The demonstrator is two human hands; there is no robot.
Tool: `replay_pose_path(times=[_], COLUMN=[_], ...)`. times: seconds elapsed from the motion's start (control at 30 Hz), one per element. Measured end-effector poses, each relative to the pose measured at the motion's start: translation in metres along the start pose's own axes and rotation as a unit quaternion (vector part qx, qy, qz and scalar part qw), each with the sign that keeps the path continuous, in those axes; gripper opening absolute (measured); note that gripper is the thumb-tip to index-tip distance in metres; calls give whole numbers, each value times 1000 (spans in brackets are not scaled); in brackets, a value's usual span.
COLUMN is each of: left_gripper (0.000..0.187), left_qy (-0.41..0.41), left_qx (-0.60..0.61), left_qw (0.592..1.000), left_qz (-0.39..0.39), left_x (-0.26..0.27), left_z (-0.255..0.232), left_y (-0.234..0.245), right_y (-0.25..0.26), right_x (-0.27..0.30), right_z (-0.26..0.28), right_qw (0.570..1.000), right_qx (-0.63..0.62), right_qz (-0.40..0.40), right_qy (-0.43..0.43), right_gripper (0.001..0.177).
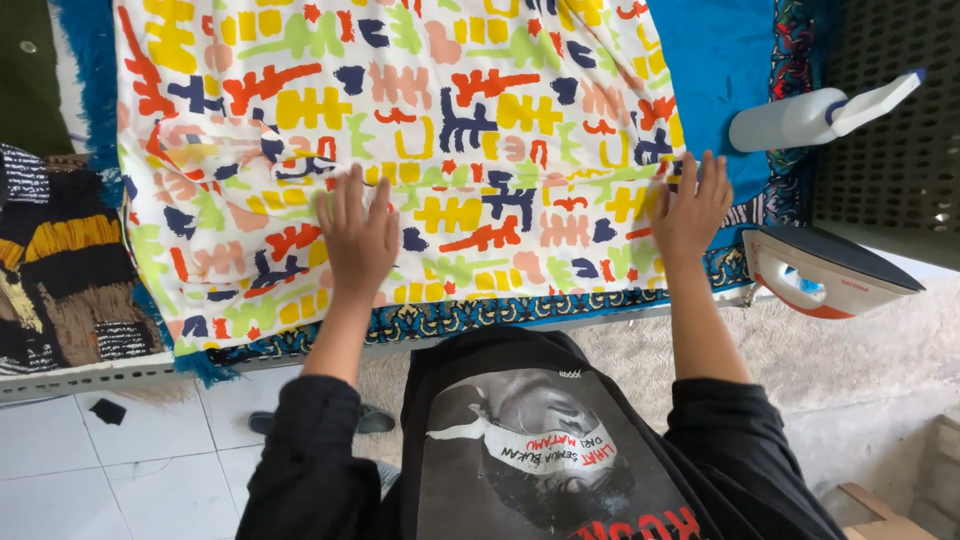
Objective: The person irons a colorful patterned cloth on a table. They repeatedly smooth the fabric, spray it with water from a bottle, and use an iron to press different sections. The cloth is folded and repositioned several times during the process.
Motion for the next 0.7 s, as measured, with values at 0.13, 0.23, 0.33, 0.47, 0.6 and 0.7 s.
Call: replay_pose_path(times=[0.13,0.23,0.33,0.47,0.6,0.7], left_gripper=[54,54,57,60,54,54], left_qy=[-2,17,61,131,240,379], left_qx=[18,-13,11,-21,-55,-83], left_qw=[1000,999,998,991,968,912], left_qz=[23,27,33,26,40,-131], left_x=[81,136,168,210,236,283], left_z=[-56,-64,-36,14,67,106], left_y=[-27,-32,-25,11,50,75], right_y=[34,33,5,7,9,13], right_x=[75,117,130,136,134,138], right_z=[19,0,-36,-38,-37,-33], right_qw=[999,998,972,971,939,937], right_qx=[-40,-35,-35,-44,-47,-23], right_qz=[-17,38,200,225,310,320], right_qy=[14,-31,-121,-66,-143,-136], right_gripper=[58,67,73,78,85,82])
Point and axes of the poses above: each hand's wrist, its own x-axis away from the middle knuckle, its own y-axis out of the back of the hand, z = x × y, the point moved 9 cm from there along -x, towards the middle knuckle, and after that the axes turned 15 degrees about -y, right-handed, at the moved point
